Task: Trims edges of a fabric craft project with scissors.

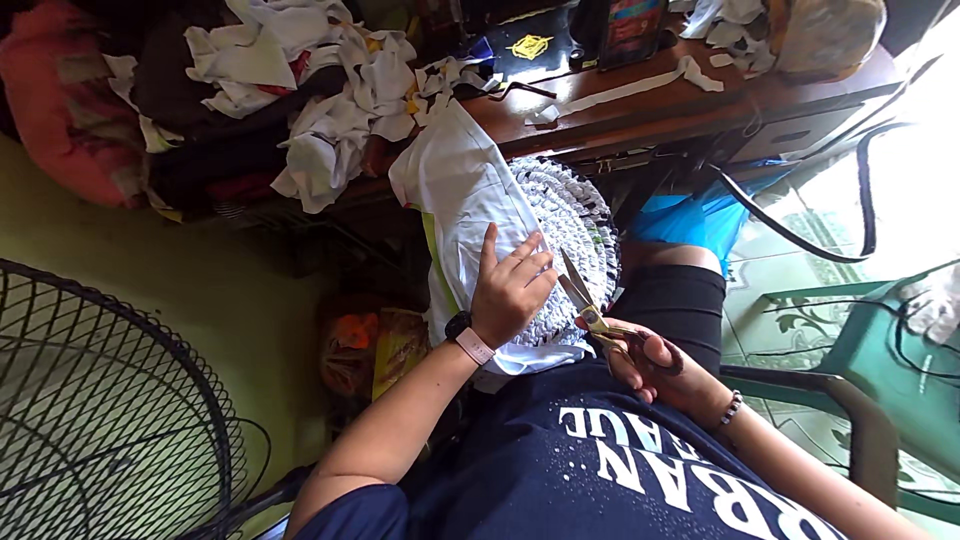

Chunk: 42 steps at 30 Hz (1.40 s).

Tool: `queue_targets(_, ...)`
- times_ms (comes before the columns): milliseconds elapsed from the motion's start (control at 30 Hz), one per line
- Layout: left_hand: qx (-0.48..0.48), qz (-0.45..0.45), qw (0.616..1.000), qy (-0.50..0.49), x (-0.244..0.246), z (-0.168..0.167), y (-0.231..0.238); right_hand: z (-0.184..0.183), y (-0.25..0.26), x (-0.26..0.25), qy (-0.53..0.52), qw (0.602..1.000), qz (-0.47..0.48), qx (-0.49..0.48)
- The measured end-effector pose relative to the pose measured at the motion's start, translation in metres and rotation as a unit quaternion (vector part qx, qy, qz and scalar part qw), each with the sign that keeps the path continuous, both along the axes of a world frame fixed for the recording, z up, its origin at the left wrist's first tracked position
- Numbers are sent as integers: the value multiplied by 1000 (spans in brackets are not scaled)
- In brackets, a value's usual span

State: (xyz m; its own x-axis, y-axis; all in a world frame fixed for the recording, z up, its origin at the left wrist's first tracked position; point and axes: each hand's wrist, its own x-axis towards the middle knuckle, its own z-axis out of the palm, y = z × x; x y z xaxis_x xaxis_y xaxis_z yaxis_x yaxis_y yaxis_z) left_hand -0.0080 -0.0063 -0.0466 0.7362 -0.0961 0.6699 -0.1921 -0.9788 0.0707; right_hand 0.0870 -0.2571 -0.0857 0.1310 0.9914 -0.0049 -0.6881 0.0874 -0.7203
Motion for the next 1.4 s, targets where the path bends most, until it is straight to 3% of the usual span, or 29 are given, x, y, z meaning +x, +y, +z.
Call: queue_targets(1400,1,28,1000,-12,3,3,-4,-3,1,2,12,1000,9,21)
